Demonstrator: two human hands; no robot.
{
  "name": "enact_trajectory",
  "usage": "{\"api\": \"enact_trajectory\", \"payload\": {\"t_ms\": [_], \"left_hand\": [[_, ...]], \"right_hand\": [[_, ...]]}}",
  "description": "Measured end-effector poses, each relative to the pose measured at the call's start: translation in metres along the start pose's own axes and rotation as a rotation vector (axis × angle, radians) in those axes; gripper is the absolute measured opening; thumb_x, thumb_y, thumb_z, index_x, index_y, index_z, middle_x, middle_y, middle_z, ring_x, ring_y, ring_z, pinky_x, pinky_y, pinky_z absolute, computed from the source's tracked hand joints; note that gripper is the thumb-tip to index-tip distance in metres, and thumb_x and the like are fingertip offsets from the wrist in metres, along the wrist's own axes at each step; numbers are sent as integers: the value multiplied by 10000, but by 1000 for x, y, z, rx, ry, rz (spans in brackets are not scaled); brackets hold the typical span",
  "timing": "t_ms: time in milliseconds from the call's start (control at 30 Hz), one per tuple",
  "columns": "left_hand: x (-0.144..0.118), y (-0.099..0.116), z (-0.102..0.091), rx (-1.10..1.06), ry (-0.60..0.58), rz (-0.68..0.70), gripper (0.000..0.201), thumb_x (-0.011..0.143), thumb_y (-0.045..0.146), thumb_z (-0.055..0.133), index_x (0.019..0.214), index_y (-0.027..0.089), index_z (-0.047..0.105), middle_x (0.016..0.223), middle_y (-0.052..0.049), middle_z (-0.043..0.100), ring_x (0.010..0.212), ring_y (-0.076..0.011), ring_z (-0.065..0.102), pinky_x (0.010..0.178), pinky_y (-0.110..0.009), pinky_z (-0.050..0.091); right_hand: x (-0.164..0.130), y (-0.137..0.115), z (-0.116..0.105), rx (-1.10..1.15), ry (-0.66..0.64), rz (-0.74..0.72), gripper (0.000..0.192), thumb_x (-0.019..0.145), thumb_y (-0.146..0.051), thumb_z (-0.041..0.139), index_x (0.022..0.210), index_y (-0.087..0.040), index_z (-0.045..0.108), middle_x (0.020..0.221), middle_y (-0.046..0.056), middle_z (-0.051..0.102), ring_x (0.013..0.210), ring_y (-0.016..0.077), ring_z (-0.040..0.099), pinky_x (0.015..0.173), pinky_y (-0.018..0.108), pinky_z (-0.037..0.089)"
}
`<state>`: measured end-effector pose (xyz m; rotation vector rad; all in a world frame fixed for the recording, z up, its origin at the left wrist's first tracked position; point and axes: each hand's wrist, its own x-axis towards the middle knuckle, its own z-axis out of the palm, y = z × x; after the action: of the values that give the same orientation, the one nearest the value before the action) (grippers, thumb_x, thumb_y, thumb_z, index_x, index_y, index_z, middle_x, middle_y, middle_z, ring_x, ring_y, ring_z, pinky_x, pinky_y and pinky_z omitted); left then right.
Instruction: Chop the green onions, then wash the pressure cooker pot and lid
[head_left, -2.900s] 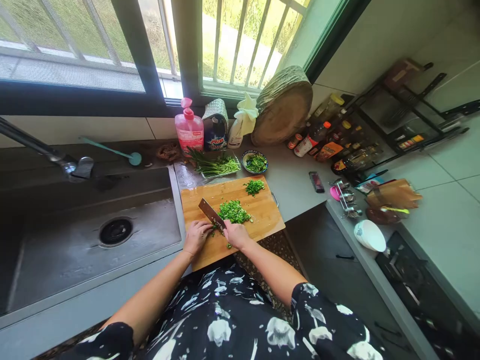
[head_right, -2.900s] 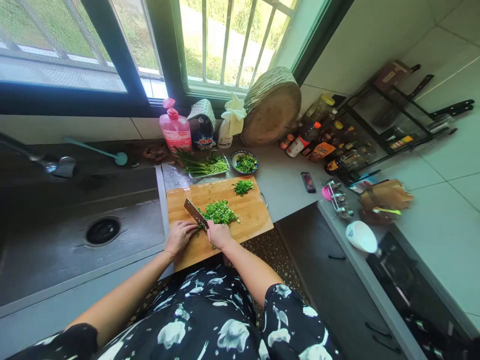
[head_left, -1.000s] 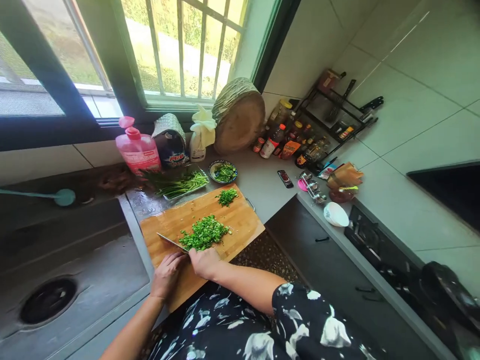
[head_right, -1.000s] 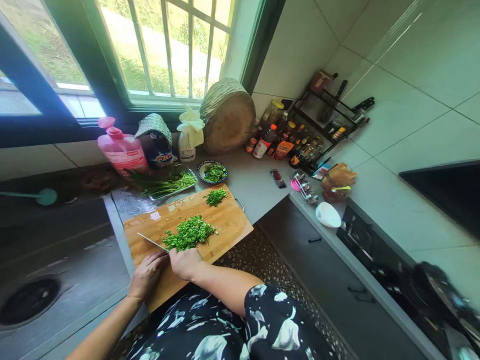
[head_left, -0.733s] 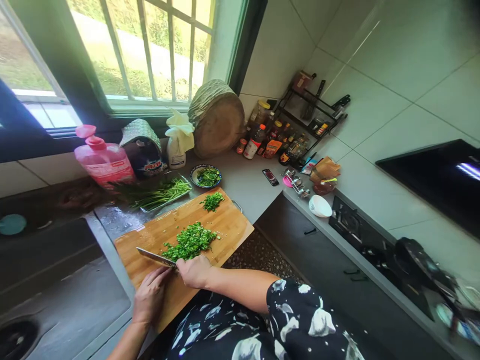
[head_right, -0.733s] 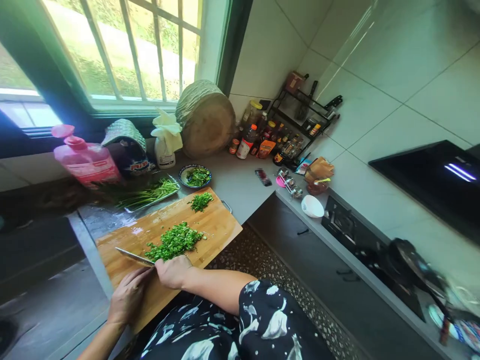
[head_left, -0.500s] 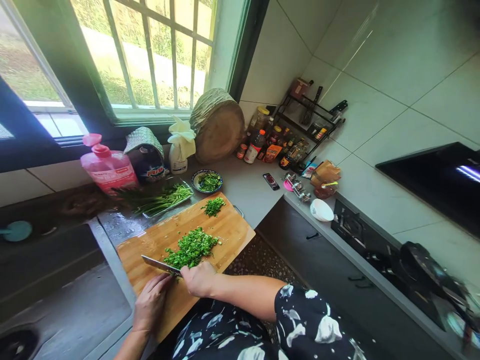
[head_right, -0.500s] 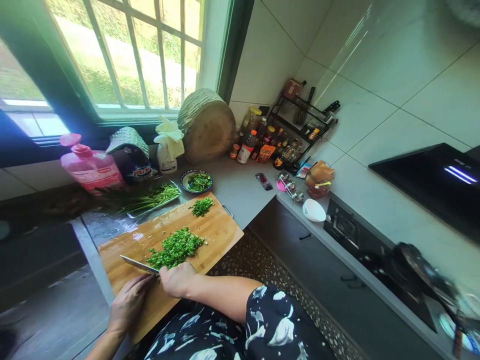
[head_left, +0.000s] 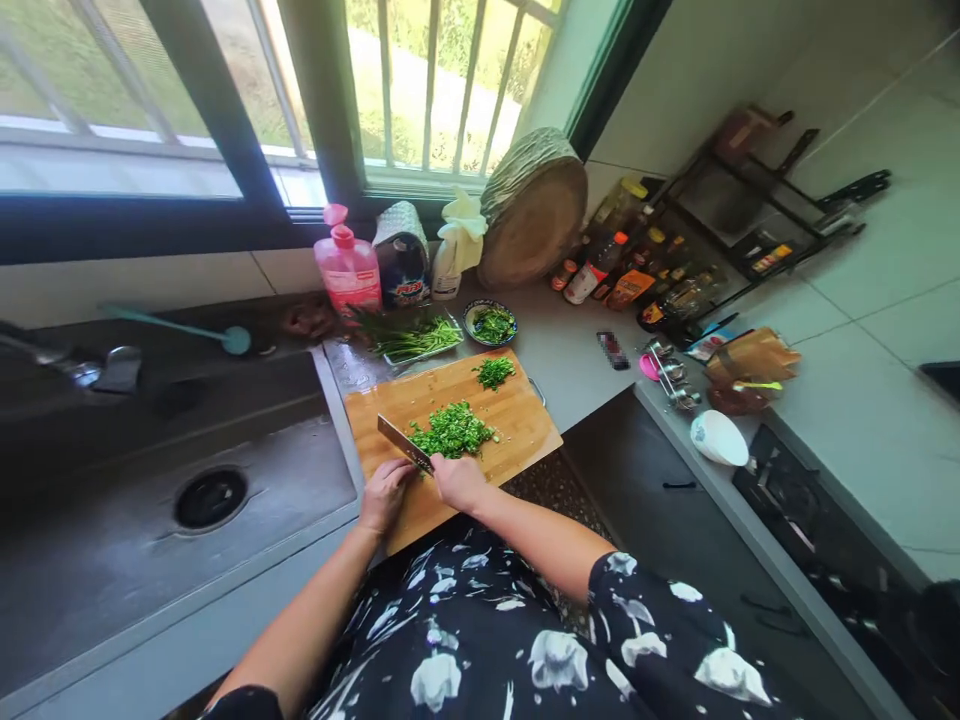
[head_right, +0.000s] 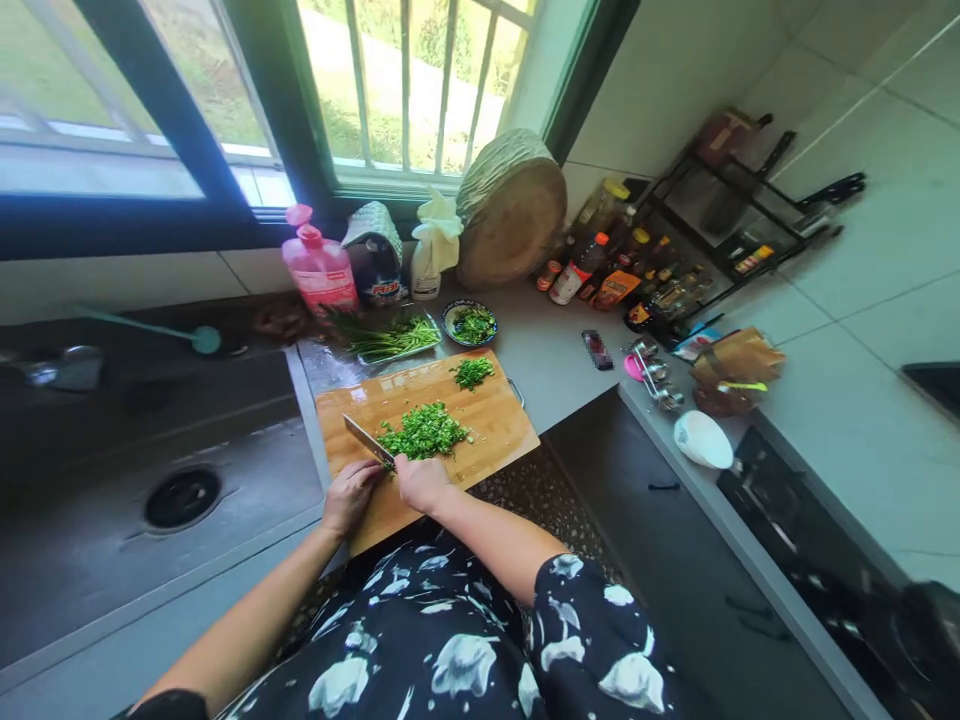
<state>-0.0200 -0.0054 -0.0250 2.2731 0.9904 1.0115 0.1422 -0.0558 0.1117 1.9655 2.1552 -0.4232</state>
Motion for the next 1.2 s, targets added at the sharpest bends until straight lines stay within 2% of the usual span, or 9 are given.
{"api": "enact_trajectory", "payload": {"t_ms": [133,333,600,867,1033,1200], "left_hand": [[-1,-1,2,4,14,2,284,907,332,438,851,208,688,885,-70,690,821,-196,640,740,-349,544],[-3,-3,4,4,40,35,275,913,284,430,872,201,689,898,-82,687,838,-197,633,750,-348,538],[-7,-8,8,-8,53,35,239,907,269,454,872,201,681,892,-72,679,840,-194,626,751,-356,540],[-7,-10,9,-26,66,49,231,907,269,453,877,216,676,896,-57,666,836,-182,617,723,-341,534],[-8,-10,8,-42,54,19,216,901,269,464,891,212,673,888,-64,656,845,-196,600,756,-371,521],[-3,-5,6,-54,43,14,219,900,259,464,859,200,671,861,-80,662,828,-205,603,744,-382,523]], "right_hand": [[-4,-1,1,-13,-17,-12,166,880,-207,410,1018,-147,479,787,97,696,727,238,689,630,313,527],[13,-12,12,-7,-2,-9,197,899,-161,340,1042,-139,474,843,118,696,775,239,689,639,316,525],[4,-1,-5,-28,-29,-8,193,895,-260,403,1040,-156,478,801,96,696,743,251,688,632,330,521],[16,-7,14,0,-15,-17,198,908,-240,368,1051,-147,469,844,103,698,770,242,688,634,319,520],[9,-2,1,20,-25,22,213,921,-264,352,1070,-157,460,840,102,696,775,223,683,674,312,510],[4,-1,-7,-15,-53,-2,198,908,-259,392,1059,-153,464,844,112,690,778,229,682,664,307,506]]}}
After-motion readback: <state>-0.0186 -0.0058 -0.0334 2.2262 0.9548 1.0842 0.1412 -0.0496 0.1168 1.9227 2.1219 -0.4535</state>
